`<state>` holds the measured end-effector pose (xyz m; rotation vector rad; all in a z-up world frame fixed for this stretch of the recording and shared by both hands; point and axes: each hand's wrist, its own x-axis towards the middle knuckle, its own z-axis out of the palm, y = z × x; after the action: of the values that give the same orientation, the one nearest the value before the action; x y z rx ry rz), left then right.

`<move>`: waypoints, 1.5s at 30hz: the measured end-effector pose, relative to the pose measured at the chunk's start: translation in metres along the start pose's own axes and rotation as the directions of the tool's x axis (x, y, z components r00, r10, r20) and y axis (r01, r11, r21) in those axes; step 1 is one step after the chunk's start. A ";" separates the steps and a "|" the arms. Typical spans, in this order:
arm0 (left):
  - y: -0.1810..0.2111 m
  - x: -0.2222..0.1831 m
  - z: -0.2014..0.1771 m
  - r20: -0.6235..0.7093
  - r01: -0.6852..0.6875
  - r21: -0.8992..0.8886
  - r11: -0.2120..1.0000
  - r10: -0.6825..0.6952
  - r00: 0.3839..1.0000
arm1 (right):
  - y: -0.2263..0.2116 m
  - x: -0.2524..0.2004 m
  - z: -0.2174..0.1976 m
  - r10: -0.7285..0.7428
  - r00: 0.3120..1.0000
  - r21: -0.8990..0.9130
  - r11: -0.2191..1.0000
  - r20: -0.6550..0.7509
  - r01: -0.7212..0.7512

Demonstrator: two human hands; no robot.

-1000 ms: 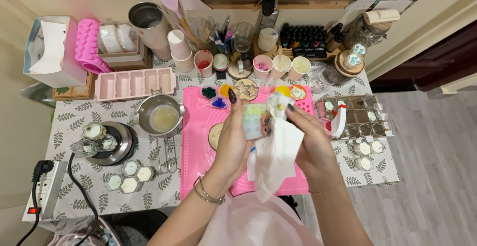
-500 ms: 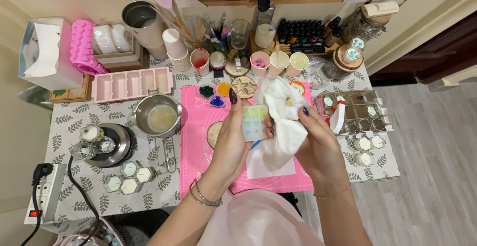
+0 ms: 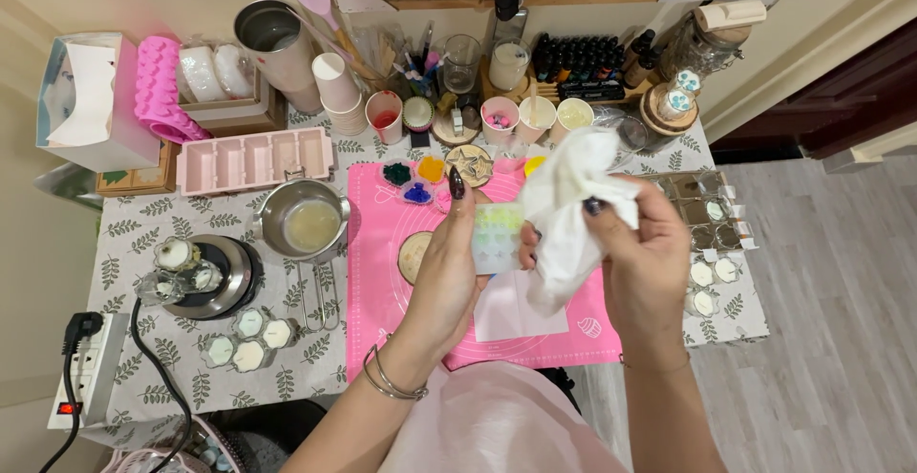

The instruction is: Clean a silicone mold using a wet wipe and a small detail brush.

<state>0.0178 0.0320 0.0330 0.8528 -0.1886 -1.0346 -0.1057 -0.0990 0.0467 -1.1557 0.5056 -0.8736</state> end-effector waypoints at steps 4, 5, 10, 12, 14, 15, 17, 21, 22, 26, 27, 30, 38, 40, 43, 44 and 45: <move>-0.003 -0.001 0.000 0.035 -0.015 0.034 0.999 0.014 0.999 | -0.006 0.003 0.002 0.143 0.971 -0.123 0.985 0.192 -0.121; -0.001 -0.001 0.000 0.024 -0.011 0.081 0.997 0.009 1.000 | -0.007 0.006 0.002 0.135 0.950 -0.283 0.958 0.281 -0.053; -0.001 0.000 -0.009 0.119 -0.118 0.313 0.943 0.084 0.989 | -0.033 0.022 0.016 0.321 0.852 -0.461 0.881 0.414 -0.108; -0.002 0.003 -0.017 0.184 -0.149 0.454 0.879 0.071 0.980 | -0.038 0.031 0.017 0.437 0.750 -0.723 0.687 0.497 0.078; 0.002 0.005 -0.017 0.200 -0.117 0.466 0.877 0.024 0.979 | -0.034 0.038 0.017 0.501 0.708 -0.746 0.664 0.498 0.055; 0.004 0.007 -0.017 0.215 -0.085 0.477 0.875 -0.022 0.976 | -0.033 0.043 0.017 0.563 0.661 -0.769 0.638 0.496 0.035; 0.005 0.021 -0.024 0.222 -0.068 0.492 0.868 -0.050 0.974 | -0.021 0.053 0.014 0.530 0.659 -0.773 0.622 0.534 0.125; 0.008 0.047 -0.034 0.168 0.033 0.444 0.896 -0.119 0.979 | 0.004 0.066 0.009 0.415 0.661 -0.664 0.728 0.626 0.172; 0.009 0.050 -0.035 0.166 0.032 0.444 0.896 -0.117 0.979 | 0.009 0.066 0.011 0.414 0.659 -0.663 0.729 0.628 0.173; 0.012 0.057 -0.040 0.195 0.046 0.450 0.892 -0.148 0.970 | 0.020 0.066 0.012 0.478 0.682 -0.613 0.788 0.553 -0.055; 0.013 0.057 -0.041 0.182 0.059 0.464 0.884 -0.160 0.970 | 0.021 0.066 0.011 0.470 0.681 -0.602 0.797 0.562 -0.053; 0.007 0.059 -0.051 0.184 0.067 0.438 0.897 -0.162 0.969 | 0.013 0.063 0.016 0.414 0.643 -0.544 0.839 0.645 0.006; 0.014 0.052 -0.034 0.115 0.093 0.519 0.850 -0.177 0.977 | 0.008 0.060 0.027 0.325 0.721 -0.750 0.529 0.612 0.398; 0.017 0.052 -0.032 0.086 0.092 0.531 0.842 -0.162 0.983 | 0.004 0.055 0.034 0.283 0.763 -0.758 0.528 0.582 0.383; 0.017 0.055 -0.032 0.111 0.047 0.520 0.853 -0.122 0.986 | -0.003 0.051 0.040 0.344 0.808 -0.821 0.502 0.478 0.272; 0.017 0.054 -0.033 0.115 0.042 0.510 0.859 -0.117 0.986 | -0.002 0.051 0.040 0.343 0.803 -0.801 0.541 0.487 0.255; 0.018 0.054 -0.033 0.120 0.037 0.500 0.865 -0.112 0.987 | -0.001 0.050 0.040 0.341 0.798 -0.779 0.580 0.497 0.238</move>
<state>0.0753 0.0096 0.0100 1.2594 -0.5695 -1.1413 -0.0473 -0.1168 0.0655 -2.1857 0.3948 -0.0890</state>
